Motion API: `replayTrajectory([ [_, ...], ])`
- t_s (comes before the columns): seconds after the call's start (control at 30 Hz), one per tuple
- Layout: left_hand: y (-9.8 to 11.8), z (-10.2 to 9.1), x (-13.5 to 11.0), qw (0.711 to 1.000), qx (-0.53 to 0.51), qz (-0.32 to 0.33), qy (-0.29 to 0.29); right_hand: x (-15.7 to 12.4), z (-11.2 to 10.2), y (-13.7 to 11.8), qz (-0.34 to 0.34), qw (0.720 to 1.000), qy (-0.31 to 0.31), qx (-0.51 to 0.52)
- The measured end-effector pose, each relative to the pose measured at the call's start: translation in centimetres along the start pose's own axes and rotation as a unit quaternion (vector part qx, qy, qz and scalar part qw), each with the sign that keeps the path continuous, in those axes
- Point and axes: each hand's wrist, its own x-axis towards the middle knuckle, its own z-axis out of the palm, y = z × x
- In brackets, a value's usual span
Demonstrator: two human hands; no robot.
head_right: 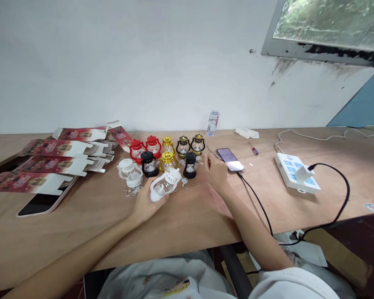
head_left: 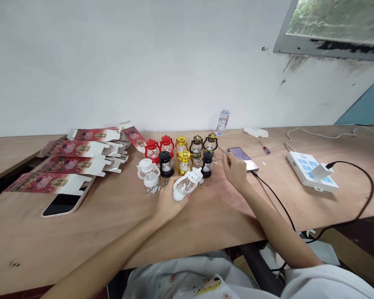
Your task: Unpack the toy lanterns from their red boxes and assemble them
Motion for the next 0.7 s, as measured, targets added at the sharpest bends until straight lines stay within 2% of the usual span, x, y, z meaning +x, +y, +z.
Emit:
replayTrajectory([
  [0.1,-0.11,-0.07,0.0,0.999,-0.014,-0.008,0.049,0.02,0.03,0.02,-0.018,0.969,-0.169,-0.18],
  [0.2,-0.33,-0.07,0.05,0.996,-0.034,-0.011,0.084,-0.32,0.02,0.03,-0.042,0.946,-0.244,-0.21],
  [0.37,-0.36,0.08,-0.02,0.995,-0.04,-0.001,0.096,-0.56,-0.47,-0.31,-0.065,0.936,-0.277,-0.206],
  [0.5,-0.23,0.13,-0.05,0.995,-0.032,0.0,0.097,-0.11,-0.87,-0.89,-0.036,0.946,-0.253,-0.199],
  [0.6,-0.28,0.14,-0.02,0.994,-0.023,0.01,0.105,0.02,-0.83,-0.87,-0.017,0.964,-0.24,-0.117],
  [0.7,-0.36,0.15,-0.05,0.994,-0.016,0.018,0.105,-0.21,-0.32,-0.4,-0.023,0.963,-0.27,0.003],
])
